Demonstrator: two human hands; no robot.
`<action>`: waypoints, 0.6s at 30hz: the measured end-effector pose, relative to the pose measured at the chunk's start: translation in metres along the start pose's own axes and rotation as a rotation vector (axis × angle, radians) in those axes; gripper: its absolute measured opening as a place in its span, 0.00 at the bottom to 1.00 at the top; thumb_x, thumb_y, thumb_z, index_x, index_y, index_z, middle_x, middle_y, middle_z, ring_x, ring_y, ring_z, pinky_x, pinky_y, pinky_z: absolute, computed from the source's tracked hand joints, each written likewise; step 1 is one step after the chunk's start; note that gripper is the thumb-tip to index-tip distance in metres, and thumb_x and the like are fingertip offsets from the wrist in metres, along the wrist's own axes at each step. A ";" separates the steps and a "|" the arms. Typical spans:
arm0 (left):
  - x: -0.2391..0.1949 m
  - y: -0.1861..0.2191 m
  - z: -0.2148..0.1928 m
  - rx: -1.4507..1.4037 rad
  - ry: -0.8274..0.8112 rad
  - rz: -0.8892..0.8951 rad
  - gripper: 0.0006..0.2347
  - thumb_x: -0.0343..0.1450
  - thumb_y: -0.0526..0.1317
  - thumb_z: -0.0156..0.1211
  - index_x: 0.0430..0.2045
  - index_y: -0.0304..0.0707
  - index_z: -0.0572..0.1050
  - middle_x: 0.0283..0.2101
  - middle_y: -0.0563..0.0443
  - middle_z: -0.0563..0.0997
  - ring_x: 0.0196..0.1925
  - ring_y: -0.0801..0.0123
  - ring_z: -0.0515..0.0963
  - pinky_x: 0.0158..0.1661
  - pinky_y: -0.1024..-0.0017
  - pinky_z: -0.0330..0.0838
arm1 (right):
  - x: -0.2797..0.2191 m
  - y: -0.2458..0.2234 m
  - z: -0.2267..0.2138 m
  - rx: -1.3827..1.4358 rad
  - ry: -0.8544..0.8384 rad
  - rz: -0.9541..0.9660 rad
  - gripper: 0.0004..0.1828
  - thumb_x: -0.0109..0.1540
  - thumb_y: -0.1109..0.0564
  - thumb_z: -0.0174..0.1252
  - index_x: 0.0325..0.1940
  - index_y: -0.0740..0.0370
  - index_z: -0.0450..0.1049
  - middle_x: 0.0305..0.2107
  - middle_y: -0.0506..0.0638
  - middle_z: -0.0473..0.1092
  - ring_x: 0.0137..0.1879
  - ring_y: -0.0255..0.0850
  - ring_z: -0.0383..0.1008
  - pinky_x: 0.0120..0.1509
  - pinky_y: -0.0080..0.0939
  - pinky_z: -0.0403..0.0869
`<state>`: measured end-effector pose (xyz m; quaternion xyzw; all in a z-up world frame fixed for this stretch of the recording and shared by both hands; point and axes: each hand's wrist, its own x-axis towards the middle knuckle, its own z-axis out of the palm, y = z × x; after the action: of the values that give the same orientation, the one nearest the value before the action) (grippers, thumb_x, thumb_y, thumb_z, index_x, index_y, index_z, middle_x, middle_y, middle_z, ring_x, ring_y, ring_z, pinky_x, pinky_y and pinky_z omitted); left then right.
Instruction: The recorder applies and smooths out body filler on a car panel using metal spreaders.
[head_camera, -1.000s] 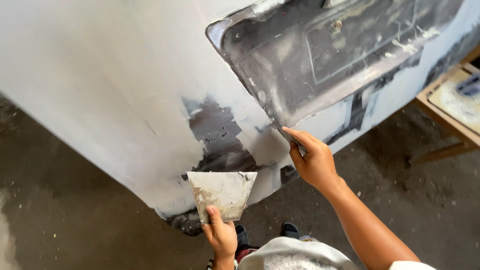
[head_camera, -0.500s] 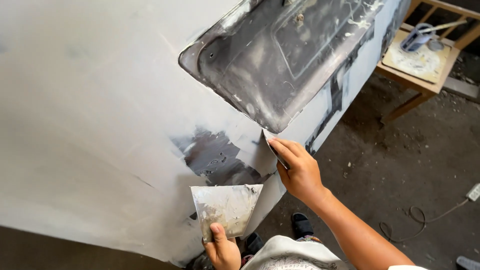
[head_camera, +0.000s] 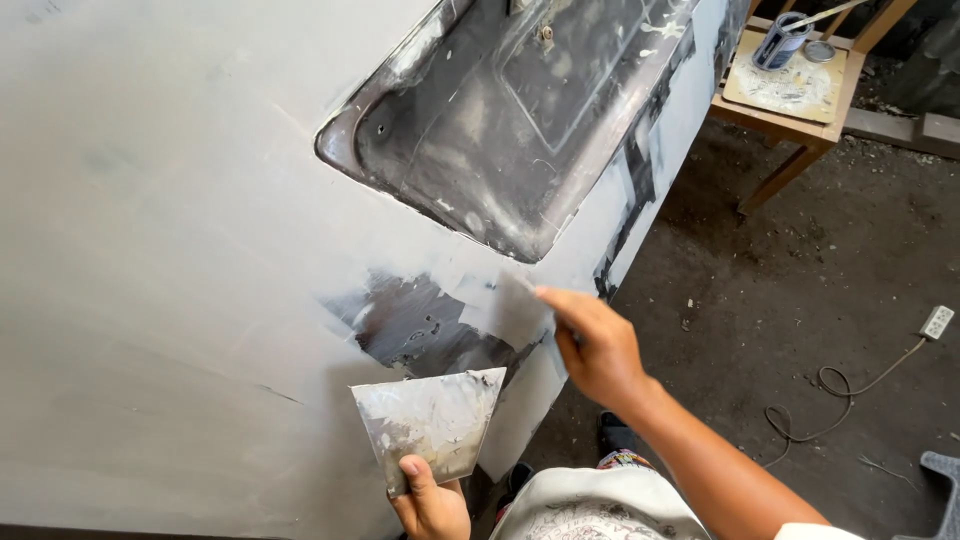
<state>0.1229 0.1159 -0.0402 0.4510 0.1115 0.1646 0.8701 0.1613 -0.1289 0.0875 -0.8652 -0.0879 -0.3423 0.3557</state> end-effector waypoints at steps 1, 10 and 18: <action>0.000 0.000 -0.002 0.018 0.035 -0.005 0.25 0.74 0.47 0.57 0.61 0.25 0.65 0.60 0.31 0.74 0.57 0.50 0.78 0.50 0.54 0.79 | 0.003 0.006 -0.003 -0.018 0.023 0.076 0.29 0.57 0.73 0.58 0.60 0.55 0.75 0.51 0.53 0.77 0.47 0.45 0.81 0.50 0.42 0.81; 0.000 -0.019 -0.005 -0.001 0.088 -0.024 0.23 0.74 0.45 0.58 0.60 0.28 0.67 0.59 0.34 0.75 0.56 0.52 0.78 0.47 0.55 0.80 | 0.013 0.022 -0.004 0.026 -0.032 0.162 0.29 0.57 0.74 0.57 0.60 0.55 0.75 0.50 0.50 0.77 0.49 0.46 0.80 0.47 0.40 0.79; 0.000 -0.020 0.005 -0.022 0.083 -0.007 0.22 0.74 0.44 0.58 0.60 0.27 0.67 0.58 0.33 0.75 0.56 0.53 0.78 0.49 0.57 0.79 | -0.002 0.000 0.013 -0.080 -0.026 -0.002 0.33 0.51 0.73 0.61 0.61 0.58 0.74 0.53 0.56 0.74 0.55 0.52 0.77 0.56 0.46 0.79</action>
<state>0.1288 0.1012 -0.0540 0.4339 0.1473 0.1814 0.8701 0.1670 -0.1200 0.0797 -0.8830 -0.0794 -0.3346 0.3195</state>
